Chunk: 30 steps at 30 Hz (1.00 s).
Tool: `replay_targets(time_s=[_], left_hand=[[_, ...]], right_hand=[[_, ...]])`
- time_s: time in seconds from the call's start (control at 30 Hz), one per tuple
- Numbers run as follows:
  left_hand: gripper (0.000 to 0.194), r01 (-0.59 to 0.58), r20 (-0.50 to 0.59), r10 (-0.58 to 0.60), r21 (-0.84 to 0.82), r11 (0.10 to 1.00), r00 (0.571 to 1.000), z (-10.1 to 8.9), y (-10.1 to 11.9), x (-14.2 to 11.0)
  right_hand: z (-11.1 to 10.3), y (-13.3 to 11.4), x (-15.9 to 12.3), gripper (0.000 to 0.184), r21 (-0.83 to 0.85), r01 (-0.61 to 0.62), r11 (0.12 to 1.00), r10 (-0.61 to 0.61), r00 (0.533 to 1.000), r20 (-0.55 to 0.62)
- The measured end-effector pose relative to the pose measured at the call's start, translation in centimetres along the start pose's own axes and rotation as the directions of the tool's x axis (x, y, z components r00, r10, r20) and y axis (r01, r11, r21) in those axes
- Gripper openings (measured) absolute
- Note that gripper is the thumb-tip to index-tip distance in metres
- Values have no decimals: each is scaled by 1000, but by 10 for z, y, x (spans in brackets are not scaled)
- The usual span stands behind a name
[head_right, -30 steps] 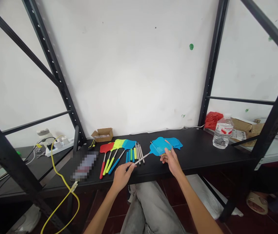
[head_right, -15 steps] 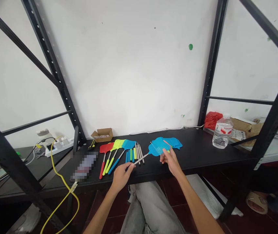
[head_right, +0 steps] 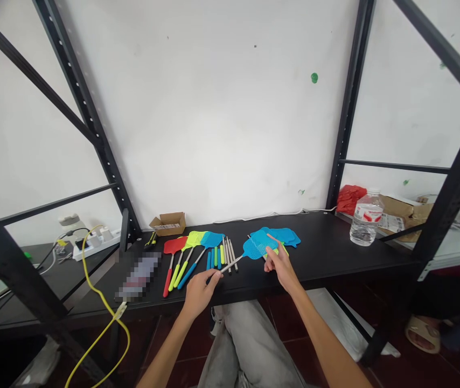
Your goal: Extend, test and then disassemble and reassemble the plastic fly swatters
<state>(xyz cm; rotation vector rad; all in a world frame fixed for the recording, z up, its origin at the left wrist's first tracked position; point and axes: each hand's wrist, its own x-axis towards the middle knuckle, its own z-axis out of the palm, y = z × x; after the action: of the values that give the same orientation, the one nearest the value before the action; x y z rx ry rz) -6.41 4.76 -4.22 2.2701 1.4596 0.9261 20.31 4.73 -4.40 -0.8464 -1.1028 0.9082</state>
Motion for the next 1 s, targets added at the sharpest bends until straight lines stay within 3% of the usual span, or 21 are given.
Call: replay_targets(time_s=[0.37, 0.6, 0.83, 0.9, 1.0], left_hand=[[52, -14, 5, 14, 49, 999, 1000, 1, 1, 0], [48, 6, 1, -6, -26, 1000, 1000, -1, -1, 2], [35, -70, 36, 77, -170, 983, 996, -8, -2, 1], [36, -73, 11, 77, -174, 982, 997, -14, -5, 3], [36, -32, -121, 20, -97, 995, 992, -28, -16, 6]], right_hand=[[0, 2, 0, 58, -54, -3, 999, 5, 999, 33], [0, 5, -1, 62, -63, -13, 998, 14, 1000, 8], [-2, 9, 0, 73, -57, -74, 996, 73, 997, -5], [-3, 10, 1, 74, -52, -82, 995, 82, 997, -6], [-4, 12, 1, 71, -49, -79, 996, 79, 997, 13]])
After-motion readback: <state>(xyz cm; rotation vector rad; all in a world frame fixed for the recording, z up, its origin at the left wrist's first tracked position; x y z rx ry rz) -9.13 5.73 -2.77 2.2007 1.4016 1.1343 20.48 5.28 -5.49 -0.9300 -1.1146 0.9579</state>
